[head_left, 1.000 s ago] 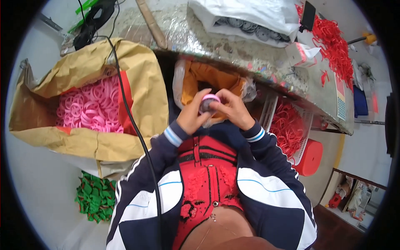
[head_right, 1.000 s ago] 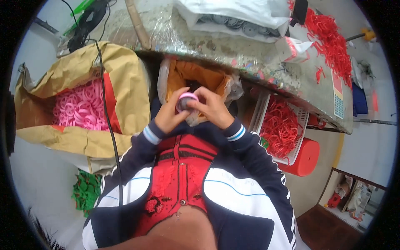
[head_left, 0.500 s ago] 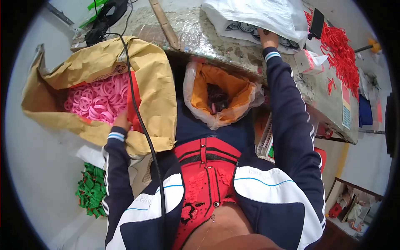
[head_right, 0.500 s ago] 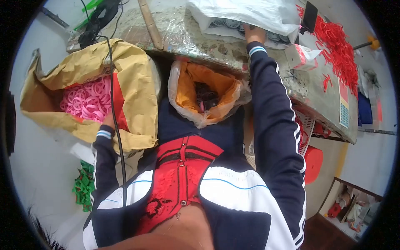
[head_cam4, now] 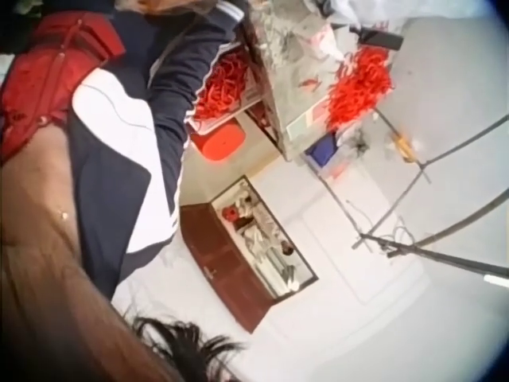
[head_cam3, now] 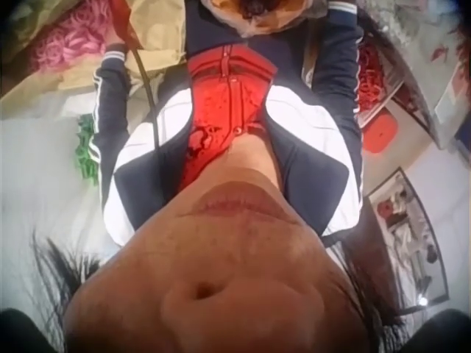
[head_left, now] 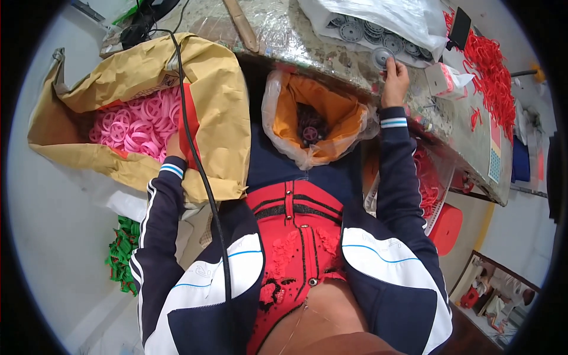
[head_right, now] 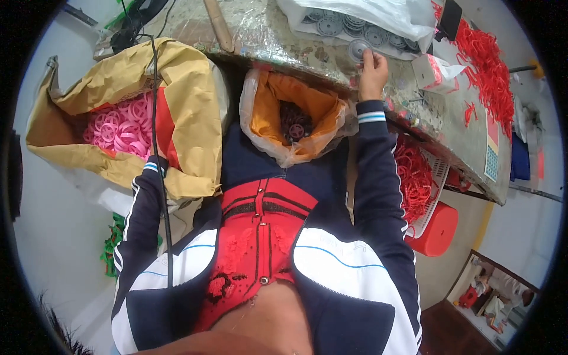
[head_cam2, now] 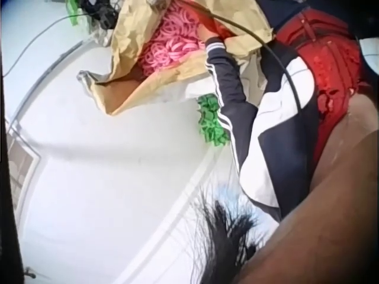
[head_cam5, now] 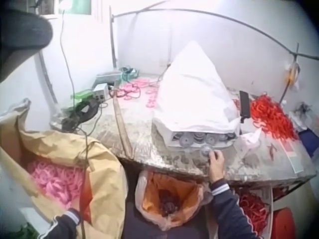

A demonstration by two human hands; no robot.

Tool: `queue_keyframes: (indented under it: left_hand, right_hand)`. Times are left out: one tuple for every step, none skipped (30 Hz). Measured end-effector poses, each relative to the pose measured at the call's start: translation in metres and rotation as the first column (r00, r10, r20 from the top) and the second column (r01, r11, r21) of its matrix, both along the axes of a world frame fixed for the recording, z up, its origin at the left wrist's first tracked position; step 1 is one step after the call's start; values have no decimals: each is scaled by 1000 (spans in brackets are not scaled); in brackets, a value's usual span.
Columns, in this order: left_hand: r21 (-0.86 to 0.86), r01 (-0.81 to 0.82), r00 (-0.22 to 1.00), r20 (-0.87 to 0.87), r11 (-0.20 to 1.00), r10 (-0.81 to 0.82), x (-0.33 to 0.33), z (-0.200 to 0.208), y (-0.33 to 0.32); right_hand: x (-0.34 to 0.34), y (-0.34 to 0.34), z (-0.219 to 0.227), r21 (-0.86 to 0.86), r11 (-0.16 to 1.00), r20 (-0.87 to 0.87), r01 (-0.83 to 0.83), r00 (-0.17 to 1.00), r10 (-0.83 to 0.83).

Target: Assembling grey and pink plastic toy components at an industrial workbench.

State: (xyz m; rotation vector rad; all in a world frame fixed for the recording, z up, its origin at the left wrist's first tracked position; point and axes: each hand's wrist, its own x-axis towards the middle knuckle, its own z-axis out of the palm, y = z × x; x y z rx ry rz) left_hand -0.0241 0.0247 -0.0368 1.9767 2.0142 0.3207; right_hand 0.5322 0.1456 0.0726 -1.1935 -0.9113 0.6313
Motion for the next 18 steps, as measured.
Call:
queue_keyframes:
  left_hand:
    - [19,42,999,32,999,-42,1,1,-2]
    - [41,93,993,64,995,-96,5,8,-2]
    - [37,100,993,62,994,-102,9,15,-6]
    - [70,81,992,89,994,-87,10,24,-13]
    - [103,64,990,115,993,-76,13,39,-20]
    - [103,65,991,113,993,-76,17,58,-25]
    - [81,-89,995,60,993,85,21,77,-25]
    - [81,-244,970,5,966,244,23,95,-29]
    - [-29,-358,855,391,933,340,18,109,-40]
    - [-173,-418,585,700,892,410,12,124,-56]
    - [-231,-258,460,824,938,329,31,156,-70]
    - [-252,-90,308,913,964,268,50,184,-86]
    - [-355,77,400,867,932,298,43,185,-107]
    - [-460,233,489,817,857,306,36,179,-123]
    - [-480,317,458,832,818,311,52,174,-136]
    - [-494,395,425,846,775,323,79,167,-148]
    - [-519,498,486,831,694,272,92,145,-152]
    - [-542,589,536,817,599,212,106,124,-152]
  right_hand:
    - [-7,-16,5,-53,998,-46,-17,999,15]
    - [-8,-31,10,-103,994,-92,-25,996,16]
    - [-4,-39,2,-108,993,-140,-52,989,36]
    - [-4,-48,-1,-111,993,-142,-47,989,31]
    - [-5,-58,-1,-87,995,-128,-50,991,39]
    - [-5,-64,-2,-62,996,-112,-61,992,54]
    - [-3,-67,-7,-58,993,-71,-105,992,101]
    - [-5,-75,-3,-60,993,-68,-103,993,99]
    - [-11,-85,5,-105,987,-67,-123,991,116]
    - [-17,-95,10,-149,978,-66,-145,988,137]
    - [-22,-105,10,-171,973,-38,-155,988,151]
    - [-28,-115,13,-173,973,-45,-155,988,149]
    - [-36,-123,19,-148,964,-59,-220,975,213]
    - [-45,-131,26,-122,952,-67,-280,960,273]
    - [-54,-140,35,-138,937,-61,-322,947,316]
    - [-63,-147,39,-140,933,-66,-330,944,324]
    - [-70,-154,43,-145,910,-96,-387,921,377]
    - [-77,-161,46,-148,885,-124,-443,896,427]
